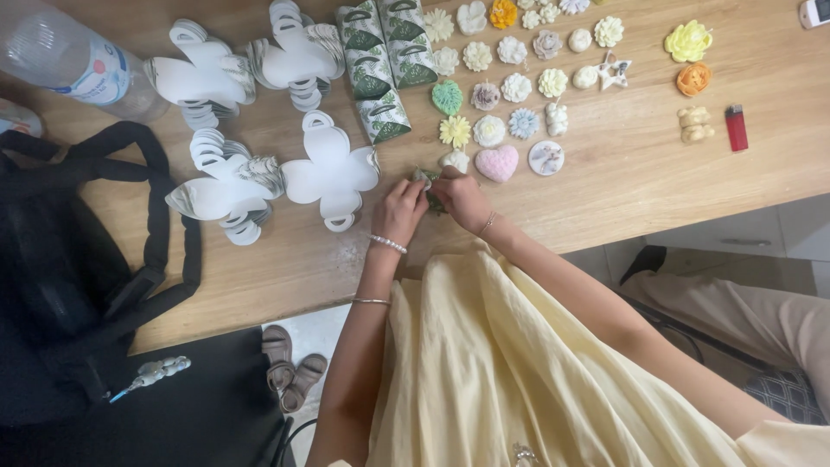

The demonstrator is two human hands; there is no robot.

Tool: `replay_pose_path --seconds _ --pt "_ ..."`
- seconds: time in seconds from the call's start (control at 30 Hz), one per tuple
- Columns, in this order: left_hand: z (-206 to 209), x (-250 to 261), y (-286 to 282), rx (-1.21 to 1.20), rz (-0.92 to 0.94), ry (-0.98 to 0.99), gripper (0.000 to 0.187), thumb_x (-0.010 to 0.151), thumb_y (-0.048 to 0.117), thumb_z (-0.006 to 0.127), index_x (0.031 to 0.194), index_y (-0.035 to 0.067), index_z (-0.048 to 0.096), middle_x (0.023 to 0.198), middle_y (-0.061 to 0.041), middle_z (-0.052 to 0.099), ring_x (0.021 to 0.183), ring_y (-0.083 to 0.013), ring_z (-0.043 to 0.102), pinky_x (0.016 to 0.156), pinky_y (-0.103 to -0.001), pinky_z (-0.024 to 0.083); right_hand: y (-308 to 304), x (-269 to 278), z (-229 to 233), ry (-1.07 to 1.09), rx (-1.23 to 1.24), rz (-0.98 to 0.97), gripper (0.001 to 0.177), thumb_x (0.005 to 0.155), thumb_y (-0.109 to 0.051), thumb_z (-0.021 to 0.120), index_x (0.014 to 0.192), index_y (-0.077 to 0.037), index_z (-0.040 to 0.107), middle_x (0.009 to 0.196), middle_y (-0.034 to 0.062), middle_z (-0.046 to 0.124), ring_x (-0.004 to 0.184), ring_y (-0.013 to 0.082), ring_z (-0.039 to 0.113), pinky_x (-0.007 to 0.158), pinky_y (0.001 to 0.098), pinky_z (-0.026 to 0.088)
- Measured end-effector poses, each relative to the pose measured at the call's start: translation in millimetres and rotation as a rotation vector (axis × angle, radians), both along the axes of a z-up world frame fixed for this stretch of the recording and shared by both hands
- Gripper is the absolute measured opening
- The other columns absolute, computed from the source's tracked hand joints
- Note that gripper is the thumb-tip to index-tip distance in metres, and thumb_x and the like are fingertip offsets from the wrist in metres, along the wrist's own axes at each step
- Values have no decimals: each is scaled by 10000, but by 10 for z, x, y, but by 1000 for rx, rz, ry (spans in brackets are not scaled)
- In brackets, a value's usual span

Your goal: Packaging decorative candles into small plastic bags and paper boxes on a workbench.

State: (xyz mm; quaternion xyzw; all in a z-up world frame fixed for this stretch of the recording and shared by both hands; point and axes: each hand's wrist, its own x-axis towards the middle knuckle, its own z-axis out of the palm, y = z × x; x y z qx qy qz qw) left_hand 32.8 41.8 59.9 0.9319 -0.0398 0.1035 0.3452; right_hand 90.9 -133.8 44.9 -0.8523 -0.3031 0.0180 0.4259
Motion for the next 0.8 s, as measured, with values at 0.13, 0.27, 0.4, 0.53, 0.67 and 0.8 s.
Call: replay_pose_path --seconds 0.13,0.27,0.4,0.53,0.67,0.8 --pt "50 10 -4 48 -46 -16 196 875 158 731 1065 117 709 947 -99 646 859 -339 681 703 -472 560 -35 -33 -6 51 0 -5 58 870 -9 718 928 -11 718 919 185 635 796 401 645 703 465 516" --pt "31 54 15 86 -80 25 191 847 158 743 1024 100 700 946 -108 640 861 -341 676 693 -478 548 -35 -51 -28 44 53 -27 117 853 11 719 967 -11 737 930 183 646 795 392 653 702 449 522" --pt "57 61 32 114 -123 -17 249 808 167 749 1035 79 693 968 -113 634 915 -333 675 735 -467 556 -67 -79 -30 71 93 -10 150 852 26 713 996 -6 741 916 176 646 780 366 664 705 428 534" --pt "25 77 72 -18 -175 -10 205 922 205 733 1066 62 701 1006 -117 634 944 -331 661 782 -460 553 -87 -102 -188 107 99 -72 170 862 59 672 998 -11 747 913 164 661 761 328 678 682 395 548" --pt "-175 96 133 -187 -209 -28 162 941 111 719 1095 64 703 1071 -117 617 977 -332 650 819 -454 547 -85 -127 -250 82 108 -102 130 855 50 707 968 -1 743 939 165 679 792 315 691 701 387 558" --pt "-24 103 126 -137 -196 24 195 885 109 772 1062 84 693 1090 -106 616 992 -332 652 799 -460 532 -89 -179 -196 439 267 -178 153 869 23 692 1021 24 710 984 108 664 807 212 741 681 324 611"
